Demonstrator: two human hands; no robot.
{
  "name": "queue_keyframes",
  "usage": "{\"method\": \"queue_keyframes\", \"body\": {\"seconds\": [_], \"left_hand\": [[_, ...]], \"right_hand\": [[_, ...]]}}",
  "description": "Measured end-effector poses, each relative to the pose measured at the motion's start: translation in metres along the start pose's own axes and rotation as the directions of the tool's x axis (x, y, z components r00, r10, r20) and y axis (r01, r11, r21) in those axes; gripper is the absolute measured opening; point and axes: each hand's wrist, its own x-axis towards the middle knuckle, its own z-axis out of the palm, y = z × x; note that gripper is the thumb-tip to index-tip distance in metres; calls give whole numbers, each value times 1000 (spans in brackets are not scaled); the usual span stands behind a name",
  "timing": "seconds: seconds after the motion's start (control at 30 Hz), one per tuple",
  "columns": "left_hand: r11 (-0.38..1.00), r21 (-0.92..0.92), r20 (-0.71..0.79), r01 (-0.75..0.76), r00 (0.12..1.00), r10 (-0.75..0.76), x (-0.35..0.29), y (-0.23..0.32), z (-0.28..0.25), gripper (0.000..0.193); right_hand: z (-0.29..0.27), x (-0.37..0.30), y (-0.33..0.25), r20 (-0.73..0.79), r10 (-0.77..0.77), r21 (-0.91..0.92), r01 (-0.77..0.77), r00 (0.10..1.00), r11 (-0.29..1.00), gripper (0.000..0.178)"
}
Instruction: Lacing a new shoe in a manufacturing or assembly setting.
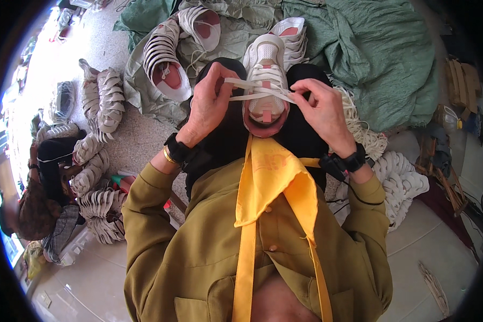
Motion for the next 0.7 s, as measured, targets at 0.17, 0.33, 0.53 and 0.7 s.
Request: {"method": "queue_keyframes", "body": {"seconds": [0.17, 0.33, 0.53, 0.7], "left_hand": [[1000, 2, 14, -2, 1000, 2, 2, 5, 0, 4], [1000, 1, -4, 5, 1000, -5, 2, 0, 0, 3], [997, 75, 21, -9, 1000, 7, 2, -3, -2, 3], [996, 94, 34, 0, 999, -3, 3, -1, -1, 7]], "right_hand": [[12, 12, 6, 10, -176, -159, 175, 984, 972, 12], [12, 16, 3, 59, -198, -239, 207, 978, 949, 6], [5, 22, -8, 80, -45, -50, 49, 996, 998, 8], [12, 29, 1, 235, 134, 266, -196, 963, 944, 14]]}}
